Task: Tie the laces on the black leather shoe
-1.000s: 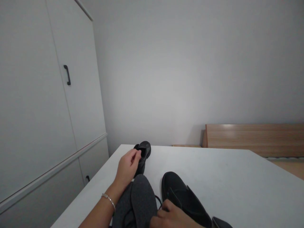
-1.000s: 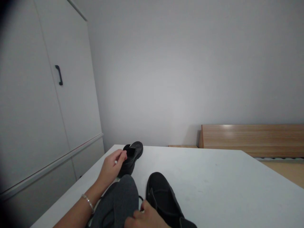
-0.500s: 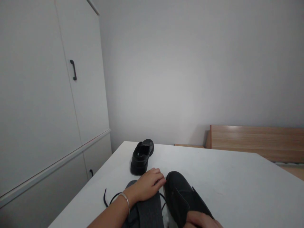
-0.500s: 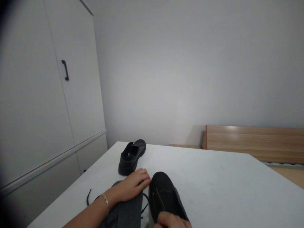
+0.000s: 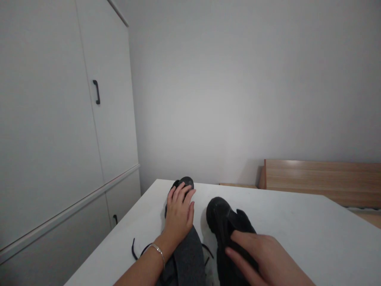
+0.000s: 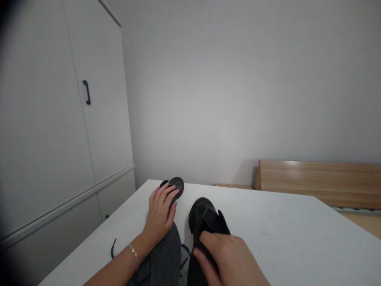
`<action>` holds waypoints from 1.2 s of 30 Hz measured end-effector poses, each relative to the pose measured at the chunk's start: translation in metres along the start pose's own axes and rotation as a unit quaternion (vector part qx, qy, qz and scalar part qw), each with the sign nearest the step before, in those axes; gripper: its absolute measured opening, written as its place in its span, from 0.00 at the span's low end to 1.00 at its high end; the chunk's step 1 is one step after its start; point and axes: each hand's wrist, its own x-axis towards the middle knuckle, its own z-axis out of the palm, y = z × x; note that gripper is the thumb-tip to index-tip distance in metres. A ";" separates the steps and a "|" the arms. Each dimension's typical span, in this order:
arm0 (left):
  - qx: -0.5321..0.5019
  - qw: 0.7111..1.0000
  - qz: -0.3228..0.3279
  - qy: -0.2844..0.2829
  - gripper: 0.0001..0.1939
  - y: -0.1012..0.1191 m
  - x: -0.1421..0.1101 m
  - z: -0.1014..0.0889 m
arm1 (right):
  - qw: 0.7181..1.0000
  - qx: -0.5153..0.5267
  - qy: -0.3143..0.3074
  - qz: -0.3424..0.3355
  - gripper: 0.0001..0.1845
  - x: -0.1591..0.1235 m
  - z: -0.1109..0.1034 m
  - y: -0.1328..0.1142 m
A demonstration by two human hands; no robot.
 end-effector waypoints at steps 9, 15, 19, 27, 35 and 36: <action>0.106 0.989 -0.095 0.039 0.12 -0.025 -0.001 0.005 | 0.994 -0.088 0.055 0.028 0.09 0.095 0.039 -0.008; 0.098 0.990 -0.095 0.040 0.10 -0.022 -0.001 0.008 | 0.994 -0.099 0.049 0.008 0.07 0.118 0.063 -0.014; 0.073 0.993 -0.089 0.034 0.10 -0.025 0.001 0.008 | 0.993 -0.103 0.051 -0.001 0.08 0.127 0.072 -0.016; 0.061 0.994 -0.079 0.048 0.10 -0.024 0.000 0.009 | 0.995 -0.052 0.084 -0.033 0.18 0.104 0.060 -0.014; -0.018 0.992 0.128 0.008 0.17 0.008 -0.002 -0.011 | 0.983 0.014 0.141 -0.115 0.22 0.000 0.079 0.048; -0.043 0.983 0.178 -0.008 0.18 0.014 -0.004 -0.012 | 0.981 0.025 0.147 -0.120 0.17 -0.014 0.081 0.055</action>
